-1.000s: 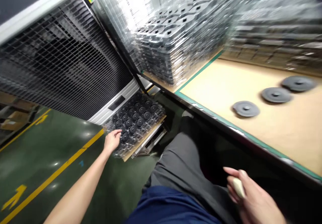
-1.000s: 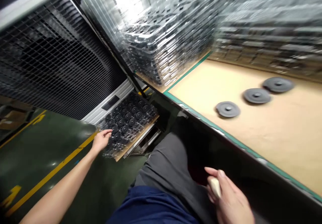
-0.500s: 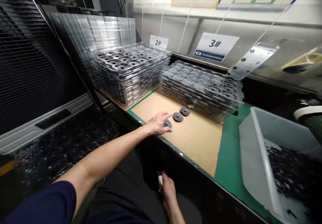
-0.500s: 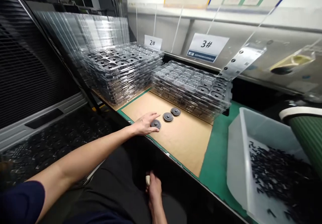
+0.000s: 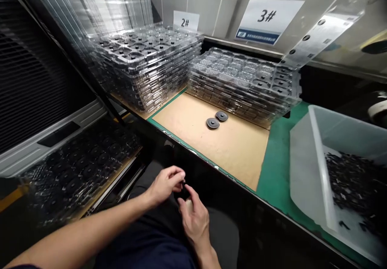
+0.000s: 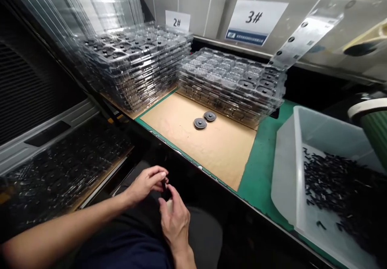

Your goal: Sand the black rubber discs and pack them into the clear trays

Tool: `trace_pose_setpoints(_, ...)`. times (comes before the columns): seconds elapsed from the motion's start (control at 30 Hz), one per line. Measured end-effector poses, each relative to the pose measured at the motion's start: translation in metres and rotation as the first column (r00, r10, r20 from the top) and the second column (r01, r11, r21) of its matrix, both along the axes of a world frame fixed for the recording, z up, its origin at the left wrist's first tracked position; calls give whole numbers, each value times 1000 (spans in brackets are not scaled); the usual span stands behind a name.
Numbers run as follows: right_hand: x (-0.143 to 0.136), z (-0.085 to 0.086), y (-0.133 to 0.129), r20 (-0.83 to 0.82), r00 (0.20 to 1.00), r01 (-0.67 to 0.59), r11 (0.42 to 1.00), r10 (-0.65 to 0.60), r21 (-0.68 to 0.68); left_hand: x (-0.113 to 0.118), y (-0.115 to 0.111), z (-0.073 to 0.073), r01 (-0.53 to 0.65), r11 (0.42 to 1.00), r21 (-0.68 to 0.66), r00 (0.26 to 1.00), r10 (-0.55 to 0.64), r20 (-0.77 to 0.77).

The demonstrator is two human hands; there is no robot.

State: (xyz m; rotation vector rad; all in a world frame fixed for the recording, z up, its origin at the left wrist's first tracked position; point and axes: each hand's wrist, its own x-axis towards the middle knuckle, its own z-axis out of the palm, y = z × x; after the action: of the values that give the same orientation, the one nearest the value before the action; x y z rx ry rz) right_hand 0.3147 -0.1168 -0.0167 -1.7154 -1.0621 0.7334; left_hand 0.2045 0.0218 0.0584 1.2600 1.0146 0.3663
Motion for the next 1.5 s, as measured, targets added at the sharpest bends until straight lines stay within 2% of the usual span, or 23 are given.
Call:
trace_pose_setpoints(0.1,-5,20,4,-20,990,-142,990,141,-18,-27,-35,-18,-86,965,-249,996,89,-1)
trace_pose_setpoints(0.17,-5,27,6,-101,982,-168,981,159,-94,-41,-41,-19,-100,929,-355,994,112,13)
trace_pose_setpoints(0.23,-4,34,8,-289,945,-207,963,152,-171,-52,-37,-12,-75,905,-418,989,121,84)
trace_pose_setpoints(0.27,-5,38,9,-427,895,-235,950,129,-205,-57,-33,-6,-40,902,-431,984,111,141)
trace_pose_setpoints(0.33,-6,49,12,-702,711,-278,930,32,-239,-62,-24,5,58,904,-424,961,65,270)
trace_pose_setpoints(0.37,-8,56,14,-796,605,-280,930,-22,-239,-64,-21,10,107,906,-409,945,36,325)
trace_pose_setpoints(0.43,-11,70,18,-884,460,-267,938,-80,-223,-64,-18,19,165,912,-375,919,-4,395)
trace_pose_setpoints(0.47,-13,76,20,-904,420,-264,942,-83,-209,-64,-18,22,172,919,-356,910,-10,413)
trace_pose_setpoints(0.53,-16,83,22,-918,393,-280,943,-58,-180,-61,-20,25,167,935,-312,902,-17,431)
trace_pose_setpoints(0.6,-16,83,23,-896,442,-286,941,-40,-183,-59,-24,25,122,954,-273,900,9,436)
trace_pose_setpoints(0.63,-15,82,23,-859,509,-255,945,-49,-205,-59,-25,25,84,960,-267,898,43,438)
trace_pose_setpoints(0.73,-9,79,21,-631,759,-31,960,-158,-278,-59,-27,25,-40,945,-326,876,190,443)
trace_pose_setpoints(0.8,-5,84,18,-461,861,110,963,-217,-246,-59,-28,27,-90,924,-371,860,260,439)
trace_pose_setpoints(0.83,-3,89,16,-393,895,142,970,-211,-198,-59,-28,28,-104,919,-380,856,277,436)
trace_pose_setpoints(0.87,-3,96,15,-327,929,136,982,-172,-131,-58,-28,30,-112,919,-379,856,283,433)
trace_pose_setpoints(0.93,-3,111,13,-180,984,18,1000,-13,24,-58,-29,34,-116,926,-360,860,275,431)
trace_pose_setpoints(1.0,-3,124,13,-24,992,-117,985,121,130,-58,-31,38,-118,935,-334,863,263,431)
trace_pose_setpoints(1.1,-3,134,13,109,987,-133,980,118,145,-58,-33,41,-124,941,-316,863,259,434)
trace_pose_setpoints(1.23,-4,136,12,39,981,-191,980,190,50,-59,-36,44,-126,932,-341,857,275,437)
trace_pose_setpoints(1.33,-5,136,12,119,986,-131,989,121,74,-58,-39,45,-150,927,-345,847,300,438)
trace_pose_setpoints(1.43,-6,136,12,48,984,-175,984,173,39,-57,-40,45,-159,919,-361,844,316,432)
trace_pose_setpoints(1.5,-7,135,12,79,980,-187,981,182,53,-57,-40,45,-165,915,-368,842,325,431)
